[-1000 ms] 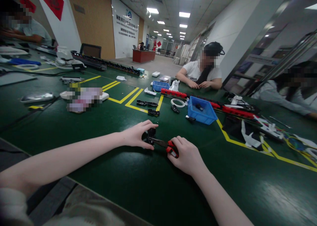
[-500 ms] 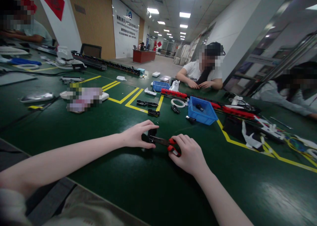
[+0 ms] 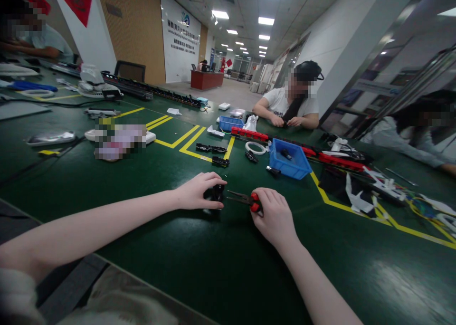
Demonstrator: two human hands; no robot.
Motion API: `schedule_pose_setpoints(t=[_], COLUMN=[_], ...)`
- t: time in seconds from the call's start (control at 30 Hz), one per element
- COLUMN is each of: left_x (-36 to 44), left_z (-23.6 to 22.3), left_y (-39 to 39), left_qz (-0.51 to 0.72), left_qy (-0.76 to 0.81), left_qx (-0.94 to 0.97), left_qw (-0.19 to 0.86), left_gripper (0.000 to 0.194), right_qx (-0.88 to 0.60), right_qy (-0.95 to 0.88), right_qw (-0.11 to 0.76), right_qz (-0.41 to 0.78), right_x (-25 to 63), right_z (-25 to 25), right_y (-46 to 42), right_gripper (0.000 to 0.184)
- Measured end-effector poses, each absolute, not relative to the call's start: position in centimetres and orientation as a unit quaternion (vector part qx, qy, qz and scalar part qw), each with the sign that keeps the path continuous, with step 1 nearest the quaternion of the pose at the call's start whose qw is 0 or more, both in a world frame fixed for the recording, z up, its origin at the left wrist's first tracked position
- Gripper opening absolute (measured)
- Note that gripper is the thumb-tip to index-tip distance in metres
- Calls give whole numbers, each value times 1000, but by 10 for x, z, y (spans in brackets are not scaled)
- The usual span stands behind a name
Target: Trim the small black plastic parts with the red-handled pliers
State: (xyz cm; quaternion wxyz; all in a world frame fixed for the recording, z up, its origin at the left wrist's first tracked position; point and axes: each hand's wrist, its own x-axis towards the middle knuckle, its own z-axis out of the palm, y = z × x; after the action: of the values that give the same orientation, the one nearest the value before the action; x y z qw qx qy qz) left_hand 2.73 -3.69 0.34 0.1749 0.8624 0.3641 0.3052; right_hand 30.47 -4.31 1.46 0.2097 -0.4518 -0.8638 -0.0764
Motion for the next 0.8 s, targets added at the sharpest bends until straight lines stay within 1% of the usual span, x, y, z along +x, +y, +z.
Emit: schedule_pose_setpoints(t=[0.3, 0.57, 0.67, 0.8], left_x=[27, 27, 23, 14], left_z=[-5, -12, -10, -6], left_y=[-31, -28, -27, -25], left_qz=[263, 277, 264, 229], left_qy=[427, 403, 394, 368], left_qx=[849, 855, 863, 884], left_qw=[168, 174, 174, 176], left_gripper=[59, 57, 59, 65], right_qx=[-462, -437, -419, -405], right_qy=[-868, -882, -892, -900], right_qw=[175, 157, 134, 90], right_qz=[-61, -81, -101, -135], right_x=[306, 302, 301, 296], right_z=[7, 12, 16, 23], right_y=[-30, -32, -37, -47], right_gripper=[30, 30, 30, 31])
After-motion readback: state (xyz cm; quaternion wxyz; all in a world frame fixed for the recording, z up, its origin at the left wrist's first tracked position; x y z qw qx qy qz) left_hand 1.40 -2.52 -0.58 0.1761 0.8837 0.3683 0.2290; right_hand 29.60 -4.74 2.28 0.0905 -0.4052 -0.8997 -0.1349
